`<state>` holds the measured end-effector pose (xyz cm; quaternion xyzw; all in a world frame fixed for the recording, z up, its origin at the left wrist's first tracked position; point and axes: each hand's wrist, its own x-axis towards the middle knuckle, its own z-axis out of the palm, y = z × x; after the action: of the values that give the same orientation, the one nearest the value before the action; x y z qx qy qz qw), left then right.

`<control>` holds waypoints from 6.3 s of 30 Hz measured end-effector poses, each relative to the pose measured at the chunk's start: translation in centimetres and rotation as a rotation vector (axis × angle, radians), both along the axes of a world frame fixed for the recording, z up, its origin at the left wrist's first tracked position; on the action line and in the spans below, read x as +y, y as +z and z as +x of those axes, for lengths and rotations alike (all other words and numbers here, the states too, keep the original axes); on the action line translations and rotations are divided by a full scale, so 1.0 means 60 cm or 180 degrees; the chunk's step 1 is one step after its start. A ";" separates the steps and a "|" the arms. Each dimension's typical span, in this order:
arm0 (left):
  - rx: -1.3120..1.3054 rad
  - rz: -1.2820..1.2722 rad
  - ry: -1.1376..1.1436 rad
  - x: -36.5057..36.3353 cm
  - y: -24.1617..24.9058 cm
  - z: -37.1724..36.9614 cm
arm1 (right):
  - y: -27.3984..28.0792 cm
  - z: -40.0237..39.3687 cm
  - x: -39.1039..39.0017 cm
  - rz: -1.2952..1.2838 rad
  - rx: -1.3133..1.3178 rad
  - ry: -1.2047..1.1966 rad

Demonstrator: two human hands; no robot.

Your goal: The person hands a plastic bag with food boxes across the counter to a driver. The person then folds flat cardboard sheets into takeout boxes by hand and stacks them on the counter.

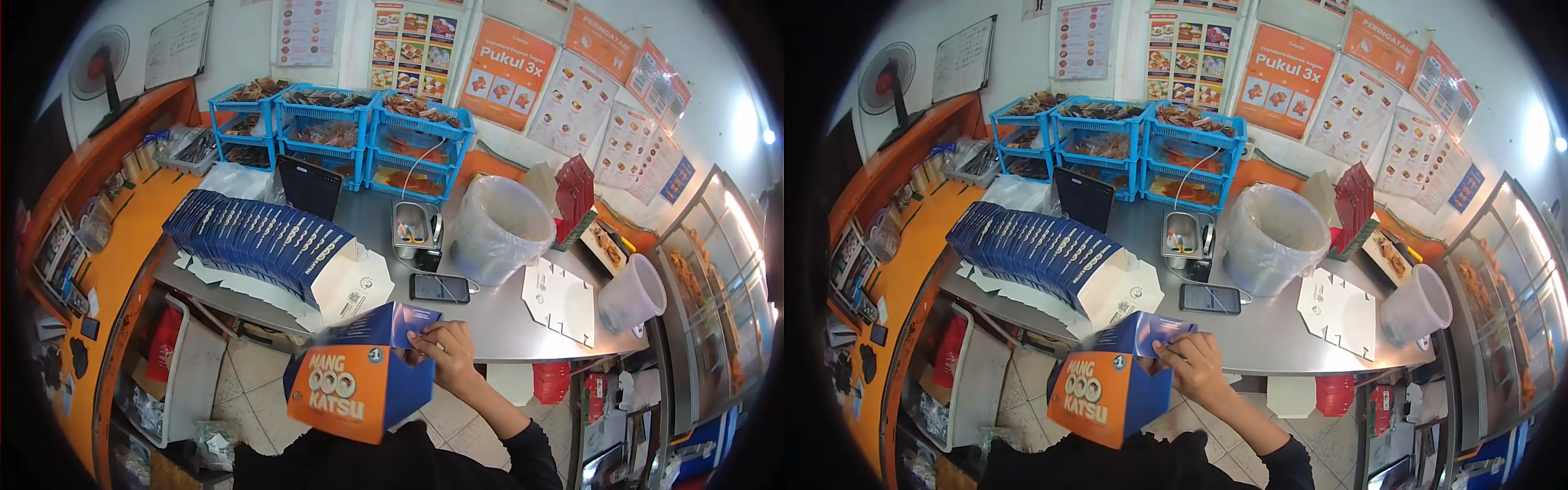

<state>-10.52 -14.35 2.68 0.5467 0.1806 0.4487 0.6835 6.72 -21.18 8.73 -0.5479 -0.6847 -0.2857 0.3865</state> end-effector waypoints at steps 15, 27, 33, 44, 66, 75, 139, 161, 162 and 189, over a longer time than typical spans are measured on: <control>0.0836 0.1777 0.0176 -0.054 0.109 0.240 | 0.075 0.250 -0.058 -0.1043 0.0631 0.0945; 0.3246 0.4123 -0.1083 -0.049 0.000 0.299 | 0.075 0.453 -0.018 -0.2632 0.2769 0.1181; 0.2548 0.4270 0.0069 -0.037 -0.026 0.326 | 0.104 0.452 0.033 -0.2254 0.3115 0.1931; -0.0590 0.0015 0.0789 -0.079 0.082 0.230 | 0.006 0.228 0.021 -0.0419 -0.0629 0.2138; -0.1694 -0.0387 -0.0343 0.098 0.104 -0.171 | 0.026 -0.148 0.131 -0.1635 0.2227 0.4346; -0.0876 0.0354 0.1182 0.062 0.157 -0.250 | 0.119 -0.238 0.172 -0.0143 -0.0282 0.3151; 0.0988 0.2760 -0.1357 0.211 0.081 0.144 | -0.132 0.250 0.164 -0.0094 0.3397 -0.0569; 0.2968 0.3409 -0.0565 0.415 -0.073 -0.009 | -0.312 0.046 0.416 -0.0730 0.3955 -0.1430; 0.2926 0.3463 -0.0415 0.415 -0.082 -0.007 | -0.305 0.041 0.411 -0.0402 0.3806 -0.1394; 0.2998 0.3917 -0.0052 0.404 -0.111 0.005 | -0.297 -0.122 0.314 -0.0991 0.1961 -0.0545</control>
<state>-10.24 9.87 -3.97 0.9624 0.1664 0.1835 0.1112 -0.59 -2.34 -9.08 -0.7161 -0.5229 -0.0307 0.4613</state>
